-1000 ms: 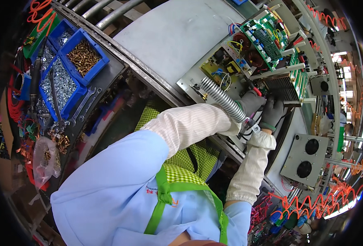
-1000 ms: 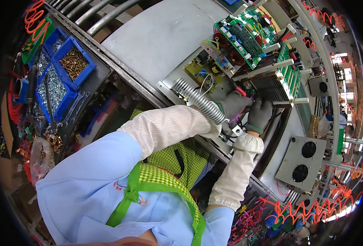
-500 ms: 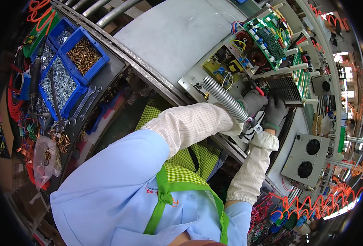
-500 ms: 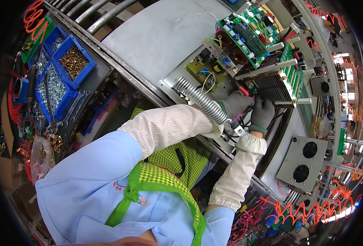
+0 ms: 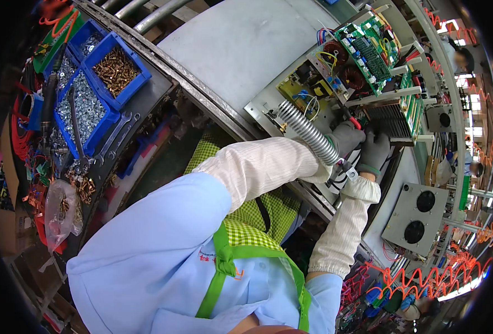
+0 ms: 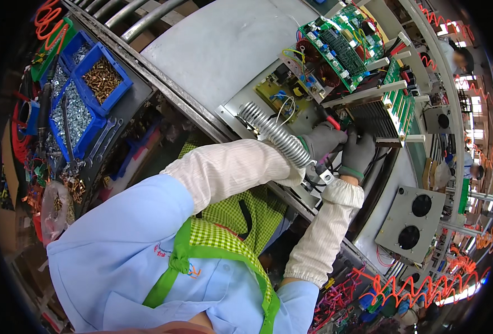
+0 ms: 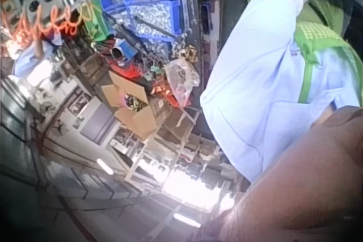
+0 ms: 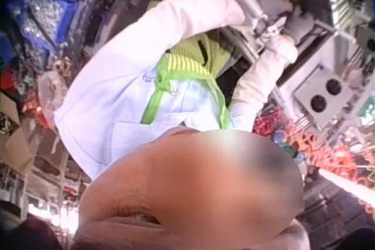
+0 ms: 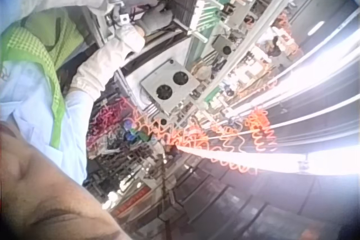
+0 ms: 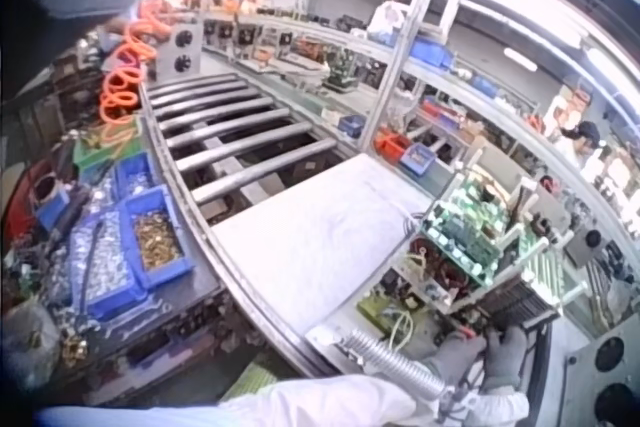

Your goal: The person uses a soldering iron to work on a green circuit board mounted on a metal frame. They pick up a pink wire, strip the ends, and insert them into the board's connectors. The person continues to solder and adjust the wiring on the electronic assembly.

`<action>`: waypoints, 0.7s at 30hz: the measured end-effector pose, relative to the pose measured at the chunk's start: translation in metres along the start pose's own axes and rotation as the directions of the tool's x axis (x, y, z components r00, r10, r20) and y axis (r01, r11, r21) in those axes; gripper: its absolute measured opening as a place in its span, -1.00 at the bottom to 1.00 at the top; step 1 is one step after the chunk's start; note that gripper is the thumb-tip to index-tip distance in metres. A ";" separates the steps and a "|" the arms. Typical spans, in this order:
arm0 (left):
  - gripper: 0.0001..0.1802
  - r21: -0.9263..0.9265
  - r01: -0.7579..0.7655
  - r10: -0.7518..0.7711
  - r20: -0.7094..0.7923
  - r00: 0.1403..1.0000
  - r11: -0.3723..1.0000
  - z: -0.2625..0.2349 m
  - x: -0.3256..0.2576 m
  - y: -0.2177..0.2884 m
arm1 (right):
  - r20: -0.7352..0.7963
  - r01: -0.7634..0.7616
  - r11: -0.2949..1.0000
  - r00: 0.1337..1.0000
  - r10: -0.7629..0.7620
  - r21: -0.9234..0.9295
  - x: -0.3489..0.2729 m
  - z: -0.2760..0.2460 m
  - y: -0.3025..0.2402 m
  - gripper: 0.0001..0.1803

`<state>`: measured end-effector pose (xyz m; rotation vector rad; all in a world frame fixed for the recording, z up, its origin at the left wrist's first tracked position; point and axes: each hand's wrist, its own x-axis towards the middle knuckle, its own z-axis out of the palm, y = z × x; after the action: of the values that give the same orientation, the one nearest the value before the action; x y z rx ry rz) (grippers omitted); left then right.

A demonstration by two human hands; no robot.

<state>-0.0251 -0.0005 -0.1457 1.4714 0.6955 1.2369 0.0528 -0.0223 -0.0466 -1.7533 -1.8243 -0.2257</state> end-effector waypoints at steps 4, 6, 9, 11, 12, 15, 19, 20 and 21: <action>-0.91 -0.629 0.269 -0.355 -0.012 0.935 0.730 0.001 0.005 -0.006 | 0.058 -0.046 0.990 0.998 0.038 0.137 0.003 0.003 -0.006 -0.75; -0.89 -0.677 0.476 -0.548 0.127 0.827 0.561 -0.020 -0.005 0.055 | 0.119 -0.116 0.985 0.988 0.101 0.130 -0.002 -0.007 0.005 -0.76; -0.87 -0.672 0.500 -0.584 0.122 0.803 0.546 -0.022 -0.004 0.057 | 0.138 -0.103 0.992 0.986 0.093 0.071 0.001 -0.009 0.006 -0.76; -0.88 -0.669 0.489 -0.556 0.135 0.820 0.560 -0.021 -0.003 0.055 | 0.081 -0.031 0.998 0.996 0.027 0.050 0.000 -0.007 0.007 -0.77; -0.88 -0.666 0.486 -0.544 0.142 0.827 0.566 -0.019 -0.002 0.052 | 0.075 -0.029 0.999 0.997 0.025 0.045 0.000 -0.006 0.005 -0.77; -0.88 -0.609 0.418 -0.472 0.080 0.878 0.674 -0.007 0.003 0.018 | 0.088 -0.023 1.000 0.996 0.022 0.012 0.007 -0.005 -0.008 -0.77; -0.89 -0.661 0.375 -0.457 0.053 0.888 0.650 -0.003 0.000 0.023 | 0.069 -0.099 0.995 0.993 0.098 0.006 0.004 -0.004 -0.006 -0.77; -0.89 -0.703 0.396 -0.492 0.076 0.867 0.590 -0.003 -0.003 0.038 | 0.041 -0.123 0.992 0.992 0.122 0.032 0.000 -0.005 -0.001 -0.76; -0.89 -0.748 0.389 -0.523 0.067 0.850 0.537 -0.014 -0.003 0.051 | 0.048 -0.101 0.990 0.994 0.096 0.101 0.002 -0.004 -0.005 -0.76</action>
<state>-0.0487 -0.0131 -0.1001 0.4411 0.5302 1.0295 0.0491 -0.0233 -0.0412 -1.7828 -1.7416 -0.0534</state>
